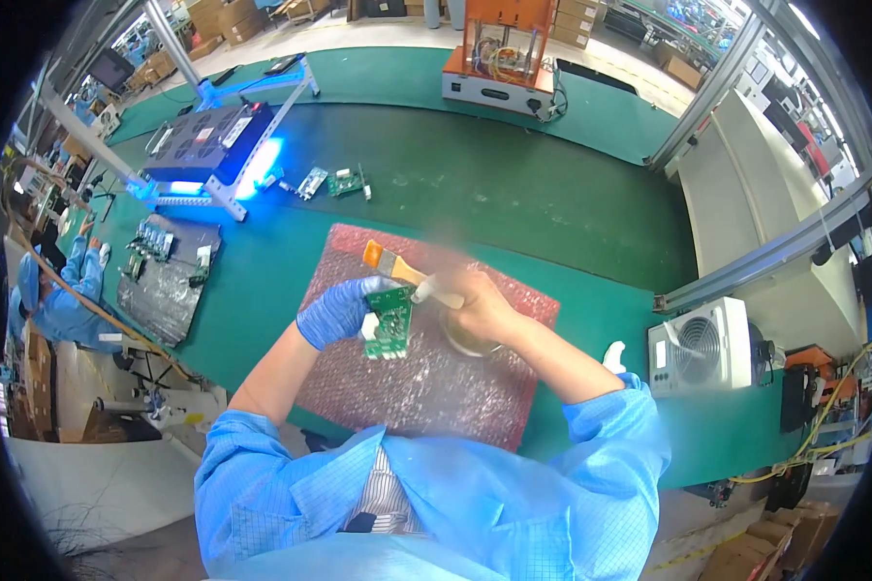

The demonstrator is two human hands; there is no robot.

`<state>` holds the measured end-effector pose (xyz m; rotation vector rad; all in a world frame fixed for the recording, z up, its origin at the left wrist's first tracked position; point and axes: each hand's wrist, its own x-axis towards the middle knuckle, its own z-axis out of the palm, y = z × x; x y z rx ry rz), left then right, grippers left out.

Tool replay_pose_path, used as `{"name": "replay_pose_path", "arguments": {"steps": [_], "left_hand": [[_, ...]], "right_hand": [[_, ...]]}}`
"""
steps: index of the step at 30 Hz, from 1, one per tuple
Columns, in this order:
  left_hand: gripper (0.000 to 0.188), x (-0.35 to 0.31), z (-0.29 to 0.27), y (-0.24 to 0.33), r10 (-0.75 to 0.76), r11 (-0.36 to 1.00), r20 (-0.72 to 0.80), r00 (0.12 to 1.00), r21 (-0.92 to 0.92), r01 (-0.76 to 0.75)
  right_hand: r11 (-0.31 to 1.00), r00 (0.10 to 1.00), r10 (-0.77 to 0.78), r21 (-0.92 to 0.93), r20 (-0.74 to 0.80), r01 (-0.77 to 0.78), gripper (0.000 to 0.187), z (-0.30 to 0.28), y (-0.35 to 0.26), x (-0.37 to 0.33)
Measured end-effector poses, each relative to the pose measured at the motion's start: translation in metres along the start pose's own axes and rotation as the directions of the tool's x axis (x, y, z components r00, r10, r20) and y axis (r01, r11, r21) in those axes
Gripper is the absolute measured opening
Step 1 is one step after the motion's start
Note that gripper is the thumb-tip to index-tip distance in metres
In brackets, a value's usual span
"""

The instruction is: Brushing a liquid coating onto printed circuit boards.

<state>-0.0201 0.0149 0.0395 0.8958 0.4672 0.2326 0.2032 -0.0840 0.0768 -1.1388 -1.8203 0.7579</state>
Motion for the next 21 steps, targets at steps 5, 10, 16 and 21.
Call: {"name": "replay_pose_path", "arguments": {"steps": [5, 10, 16, 21], "left_hand": [[0.043, -0.061, -0.002, -0.031, -0.047, 0.997, -0.01, 0.999, 0.066, 0.047], [0.047, -0.077, -0.005, -0.055, 0.017, 0.989, -0.079, 0.997, 0.145, -0.005], [0.04, -0.084, -0.061, -0.061, 0.139, 0.953, -0.053, 0.989, -0.266, -0.148], [0.036, -0.081, -0.078, -0.088, 0.054, 0.945, -0.368, 0.928, -0.281, -0.167]], "right_hand": [[0.968, 0.968, 0.232, 0.12, -0.097, -0.22, 0.027, 0.055, -0.007, -0.036], [0.79, 0.783, 0.519, 0.542, -0.343, -0.286, 0.028, 0.073, -0.025, -0.037], [0.827, 0.543, 0.534, 0.533, -0.648, -0.178, 0.023, 0.033, 0.005, -0.085], [0.763, 0.483, 0.646, 0.53, -0.592, -0.37, 0.019, 0.025, 0.019, -0.127]]}}
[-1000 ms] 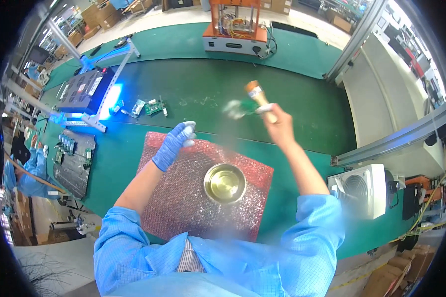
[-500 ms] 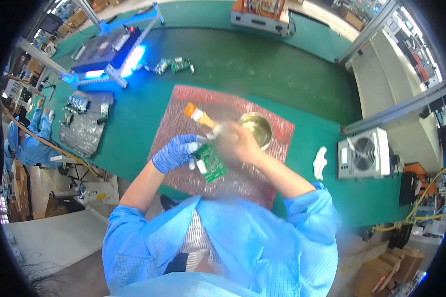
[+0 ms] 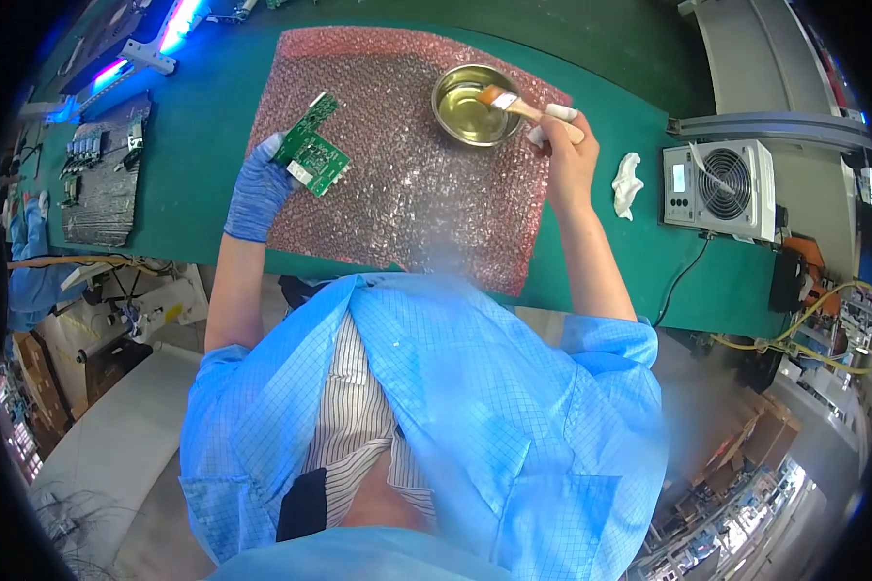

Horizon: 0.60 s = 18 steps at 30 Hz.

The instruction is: Brushing a liquid coating onto printed circuit boards.

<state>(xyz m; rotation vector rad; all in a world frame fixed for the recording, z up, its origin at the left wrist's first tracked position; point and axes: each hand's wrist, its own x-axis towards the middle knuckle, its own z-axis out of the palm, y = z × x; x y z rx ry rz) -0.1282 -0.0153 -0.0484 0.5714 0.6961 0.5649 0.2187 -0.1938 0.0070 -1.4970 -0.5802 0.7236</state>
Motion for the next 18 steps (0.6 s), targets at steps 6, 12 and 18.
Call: {"name": "replay_pose_path", "arguments": {"steps": [6, 12, 18], "left_hand": [[0.034, 0.008, 0.023, -0.011, 0.052, 0.992, -0.021, 0.998, 0.118, -0.05], [0.036, 0.019, 0.038, -0.004, 0.118, 0.985, 0.043, 0.992, 0.12, -0.123], [0.039, 0.041, 0.031, -0.001, 0.089, 0.993, 0.152, 0.984, 0.065, -0.1]], "right_hand": [[0.983, 0.999, 0.023, -0.184, 0.028, -0.017, 0.017, 0.002, 0.023, 0.001], [0.978, 0.997, 0.066, -0.2, 0.04, -0.056, 0.02, 0.003, 0.028, 0.005], [0.979, 0.997, 0.053, -0.2, 0.049, -0.042, 0.02, -0.005, 0.019, 0.005]]}}
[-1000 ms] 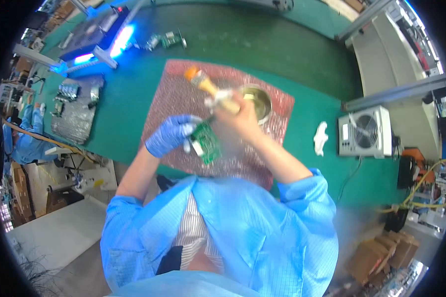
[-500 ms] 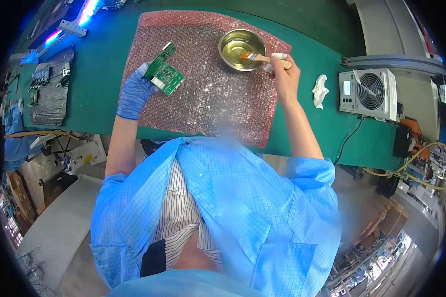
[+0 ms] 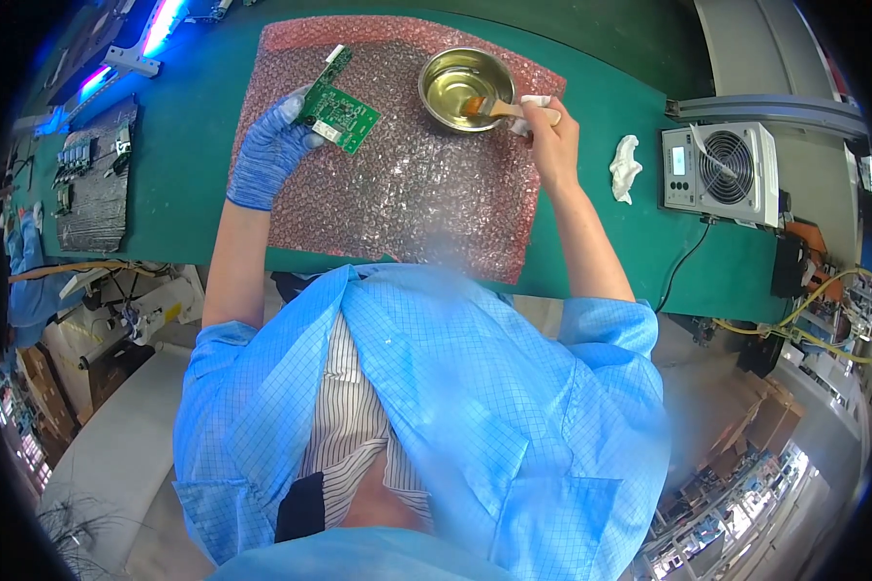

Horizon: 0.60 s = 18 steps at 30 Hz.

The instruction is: Brushing a liquid coating onto printed circuit boards.

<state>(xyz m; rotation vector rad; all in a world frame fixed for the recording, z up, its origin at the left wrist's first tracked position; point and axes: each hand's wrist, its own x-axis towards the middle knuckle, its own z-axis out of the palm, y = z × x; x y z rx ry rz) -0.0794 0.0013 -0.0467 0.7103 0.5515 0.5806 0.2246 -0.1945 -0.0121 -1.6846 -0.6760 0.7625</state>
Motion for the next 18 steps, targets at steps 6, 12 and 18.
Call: {"name": "replay_pose_path", "arguments": {"steps": [6, 12, 18], "left_hand": [[0.038, 0.016, 0.011, 0.0, -0.007, 0.998, -0.025, 1.0, 0.068, 0.008], [0.038, 0.03, 0.035, 0.006, -0.028, 0.985, 0.016, 0.999, 0.169, 0.025], [0.045, 0.036, 0.061, 0.004, -0.08, 0.956, 0.124, 0.989, 0.29, 0.041]], "right_hand": [[1.0, 0.996, -0.023, 0.001, -0.091, 0.023, 0.021, -0.041, -0.019, 0.005], [0.998, 0.993, -0.052, -0.04, -0.108, 0.048, 0.021, -0.061, -0.039, 0.001], [0.978, 0.971, -0.207, -0.001, 0.122, 0.209, 0.026, -0.027, -0.065, -0.015]]}}
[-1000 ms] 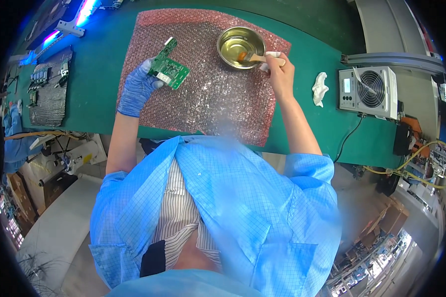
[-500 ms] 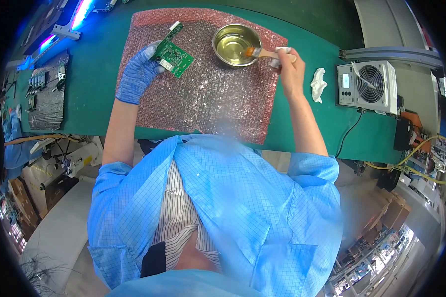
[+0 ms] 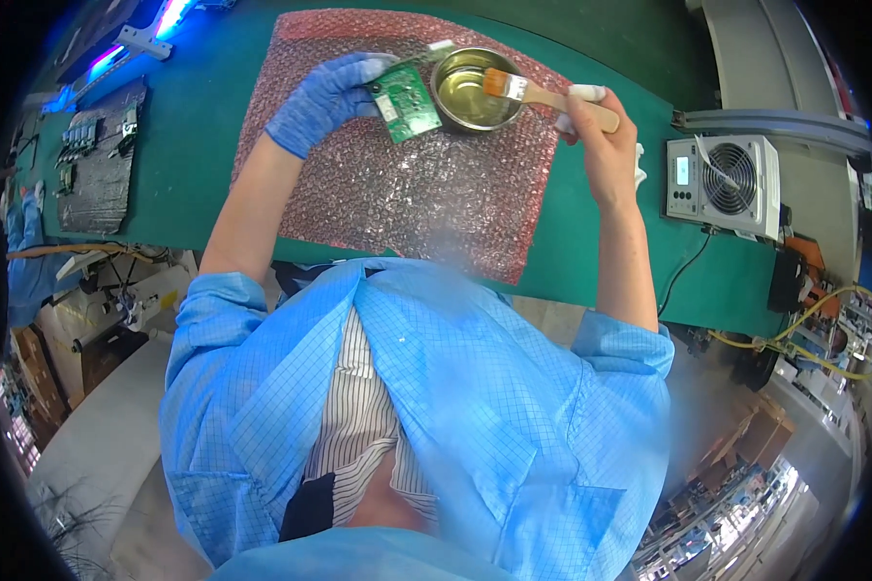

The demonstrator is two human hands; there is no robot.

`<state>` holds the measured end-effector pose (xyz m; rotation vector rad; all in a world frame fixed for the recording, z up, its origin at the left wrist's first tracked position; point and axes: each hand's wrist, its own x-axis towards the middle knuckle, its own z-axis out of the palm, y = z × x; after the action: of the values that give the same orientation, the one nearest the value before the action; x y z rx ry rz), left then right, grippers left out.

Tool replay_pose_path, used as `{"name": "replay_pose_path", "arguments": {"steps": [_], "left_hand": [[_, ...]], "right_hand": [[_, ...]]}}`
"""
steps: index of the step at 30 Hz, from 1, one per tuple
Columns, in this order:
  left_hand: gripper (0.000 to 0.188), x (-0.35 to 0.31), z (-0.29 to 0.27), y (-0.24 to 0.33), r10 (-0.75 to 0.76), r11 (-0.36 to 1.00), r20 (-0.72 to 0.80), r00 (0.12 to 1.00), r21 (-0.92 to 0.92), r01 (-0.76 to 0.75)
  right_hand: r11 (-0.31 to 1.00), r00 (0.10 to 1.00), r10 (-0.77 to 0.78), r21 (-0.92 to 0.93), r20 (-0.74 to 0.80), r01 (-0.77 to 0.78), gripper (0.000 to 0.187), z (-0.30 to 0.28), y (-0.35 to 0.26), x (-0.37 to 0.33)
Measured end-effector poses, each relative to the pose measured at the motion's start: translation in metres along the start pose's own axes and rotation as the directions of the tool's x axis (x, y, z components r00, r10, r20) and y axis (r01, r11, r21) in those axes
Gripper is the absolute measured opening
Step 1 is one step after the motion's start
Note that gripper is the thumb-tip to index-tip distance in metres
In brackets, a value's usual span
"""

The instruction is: Brushing a liquid coating onto printed circuit boards.

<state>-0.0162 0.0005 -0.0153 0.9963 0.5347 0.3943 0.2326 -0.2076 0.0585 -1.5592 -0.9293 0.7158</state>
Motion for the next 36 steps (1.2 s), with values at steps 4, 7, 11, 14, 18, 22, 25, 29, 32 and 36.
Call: {"name": "replay_pose_path", "arguments": {"steps": [4, 7, 11, 14, 18, 22, 25, 29, 32, 36], "left_hand": [[0.044, 0.008, 0.002, -0.003, -0.069, 0.997, 0.01, 0.998, 0.033, 0.069], [0.045, 0.007, 0.0, -0.005, -0.075, 0.992, 0.054, 0.996, 0.104, 0.069], [0.046, 0.0, 0.005, 0.004, -0.083, 0.986, 0.092, 0.992, 0.152, 0.068], [0.047, -0.005, 0.011, 0.009, -0.047, 0.984, 0.099, 0.994, 0.178, 0.028], [0.046, -0.006, 0.012, 0.01, 0.013, 0.973, 0.079, 0.997, 0.23, -0.031], [0.037, -0.004, 0.014, 0.007, 0.03, 0.988, -0.027, 0.999, 0.155, -0.026], [0.037, -0.011, 0.01, 0.002, 0.086, 0.984, -0.084, 0.993, 0.162, -0.071], [0.04, -0.009, 0.008, 0.0, 0.077, 0.979, -0.101, 0.992, 0.198, -0.056], [0.037, -0.009, 0.015, 0.004, 0.076, 0.976, -0.108, 0.991, 0.213, -0.052], [0.034, -0.013, 0.023, 0.01, 0.092, 0.946, -0.116, 0.989, 0.321, -0.05]], "right_hand": [[0.998, 0.981, -0.051, -0.032, 0.187, 0.058, 0.027, 0.022, -0.013, 0.001], [0.993, 0.951, -0.086, -0.051, 0.297, 0.105, 0.028, 0.029, -0.021, 0.006], [0.976, 0.907, -0.073, -0.156, 0.414, 0.149, 0.028, 0.033, -0.022, 0.012], [0.947, 0.886, -0.076, -0.244, 0.458, 0.208, 0.027, 0.042, -0.026, 0.013], [0.94, 0.909, -0.063, -0.282, 0.412, 0.192, 0.026, 0.05, -0.026, 0.01], [0.942, 0.94, -0.027, -0.307, 0.339, 0.137, 0.027, 0.055, -0.02, -0.003], [0.947, 0.937, 0.043, -0.312, 0.348, 0.072, 0.026, 0.055, -0.021, -0.015], [0.972, 0.95, 0.018, -0.229, 0.311, 0.057, 0.024, 0.055, -0.017, -0.015], [0.978, 0.963, -0.1, -0.155, 0.251, 0.142, 0.021, 0.066, -0.017, -0.011], [0.919, 0.928, -0.217, -0.257, 0.303, 0.299, 0.017, 0.079, -0.017, -0.004]]}}
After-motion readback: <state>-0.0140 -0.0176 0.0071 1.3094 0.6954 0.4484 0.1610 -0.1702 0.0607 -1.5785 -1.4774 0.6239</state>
